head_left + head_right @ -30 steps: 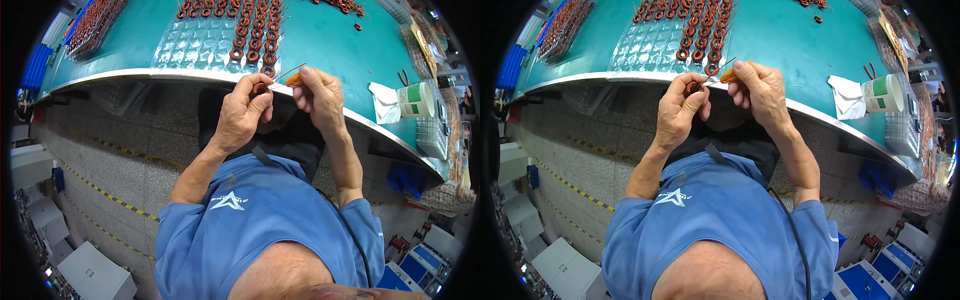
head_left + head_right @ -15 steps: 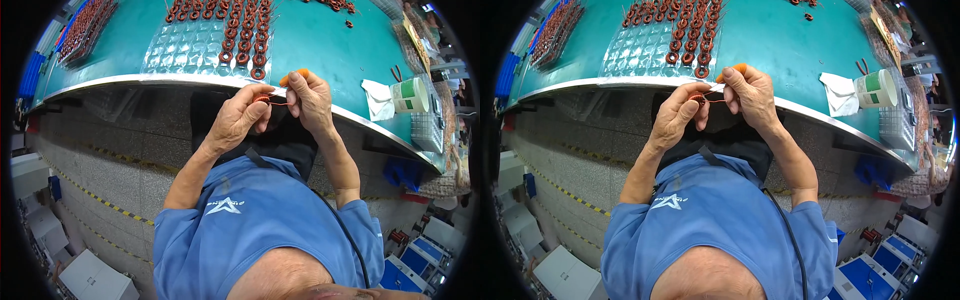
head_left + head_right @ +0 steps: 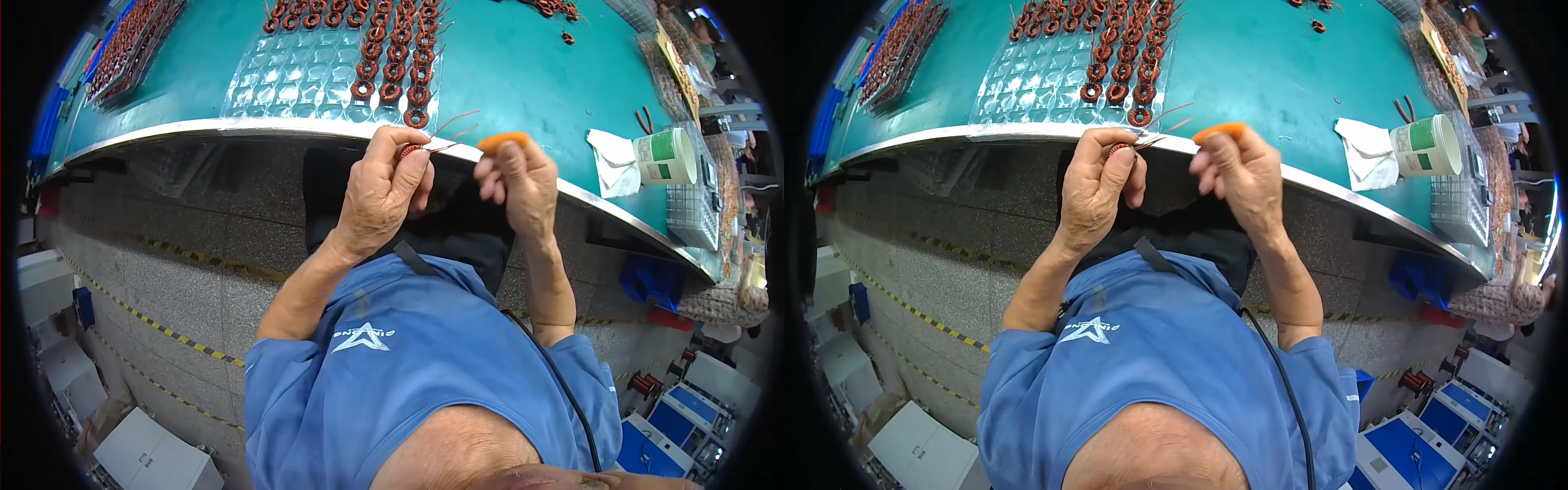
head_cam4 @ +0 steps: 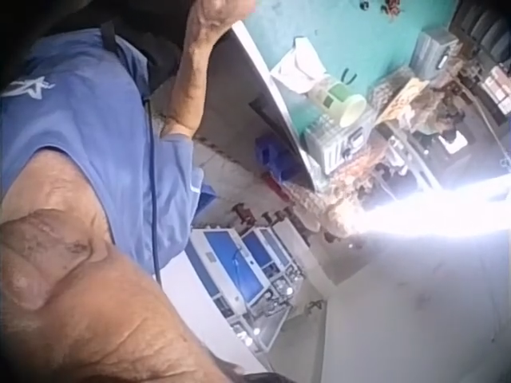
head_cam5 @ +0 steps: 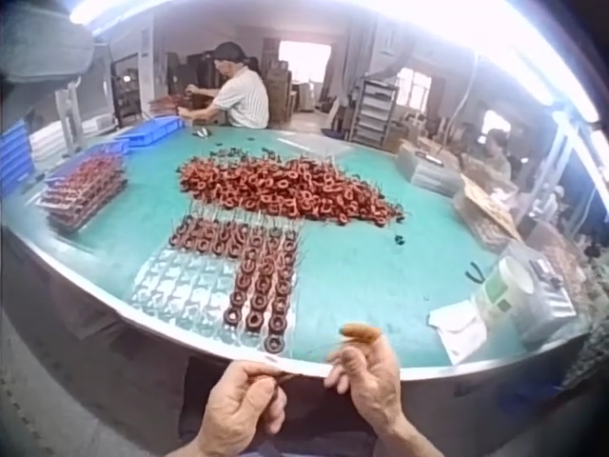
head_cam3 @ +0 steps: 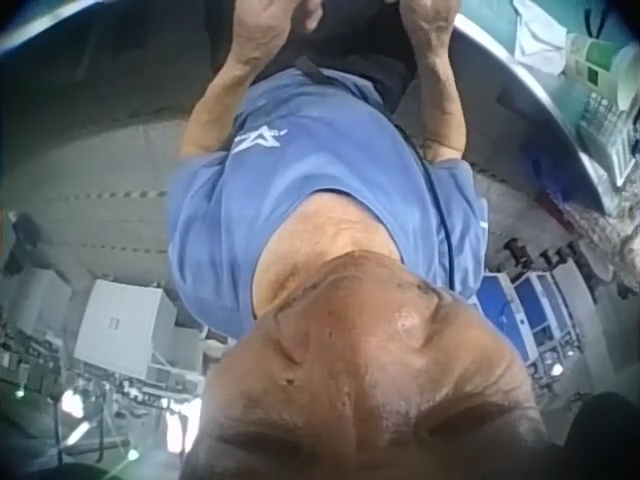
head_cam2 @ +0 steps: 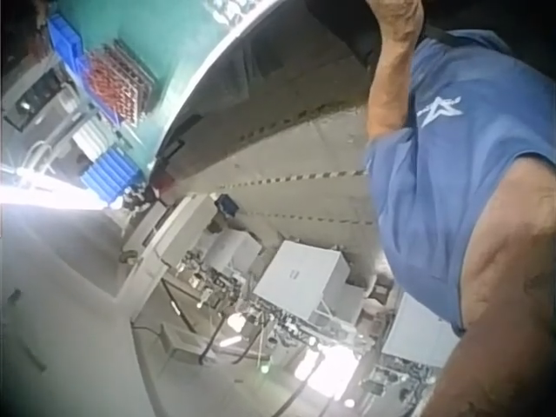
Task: Assembling and preparing small copper-wound inductor coils at a manufacturing workbench.
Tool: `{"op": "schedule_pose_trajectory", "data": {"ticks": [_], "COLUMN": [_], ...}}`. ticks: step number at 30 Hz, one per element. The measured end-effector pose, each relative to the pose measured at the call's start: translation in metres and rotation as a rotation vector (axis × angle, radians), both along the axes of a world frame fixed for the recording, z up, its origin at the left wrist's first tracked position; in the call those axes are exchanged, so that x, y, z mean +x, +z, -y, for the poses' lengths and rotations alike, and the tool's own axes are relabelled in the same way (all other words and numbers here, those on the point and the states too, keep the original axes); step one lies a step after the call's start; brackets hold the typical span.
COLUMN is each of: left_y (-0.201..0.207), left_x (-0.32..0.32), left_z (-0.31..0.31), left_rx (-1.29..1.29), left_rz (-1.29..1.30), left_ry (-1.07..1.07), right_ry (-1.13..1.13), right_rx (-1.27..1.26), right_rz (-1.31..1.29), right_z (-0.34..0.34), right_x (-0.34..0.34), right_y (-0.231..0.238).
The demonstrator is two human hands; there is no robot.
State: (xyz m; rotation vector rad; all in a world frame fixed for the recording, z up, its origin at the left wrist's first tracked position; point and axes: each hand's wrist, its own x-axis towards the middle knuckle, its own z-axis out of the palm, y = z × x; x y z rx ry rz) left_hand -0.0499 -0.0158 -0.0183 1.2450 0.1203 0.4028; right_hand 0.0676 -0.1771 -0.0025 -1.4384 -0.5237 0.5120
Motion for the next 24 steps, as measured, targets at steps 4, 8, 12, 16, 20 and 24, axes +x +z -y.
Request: {"op": "schedule_pose_trajectory", "data": {"ticks": [4,8,12,16,20,24], "left_y": [0.006,0.027,0.039,0.036,0.021,0.016], "left_x": [0.007,0.005,0.008,0.011,0.015,0.019], "left_z": [-0.002,-0.016,-0.027,-0.023,-0.014,-0.017], "left_rx": [0.698,0.769,0.826,1.014,0.975,1.222], "left_rz": [0.068,0.082,0.136,0.184,0.187,0.352], "left_ry": [0.080,-0.109,-0.294,-0.238,-0.124,0.007], "right_ry": [0.107,0.191,0.287,0.152,-0.166,-0.049], "right_rx": [-0.046,0.046,0.044,-0.127,-0.203,-0.202], "right_rz": [-0.069,-0.328,-0.500,-0.202,0.285,0.140], "right_z": [-0.009,-0.004,-0.001,-0.001,-0.008,-0.008], "right_x": [-0.013,-0.005,-0.001,-0.009,-0.032,-0.024], "right_y": [0.003,0.010,0.014,0.021,0.019,0.022]}}
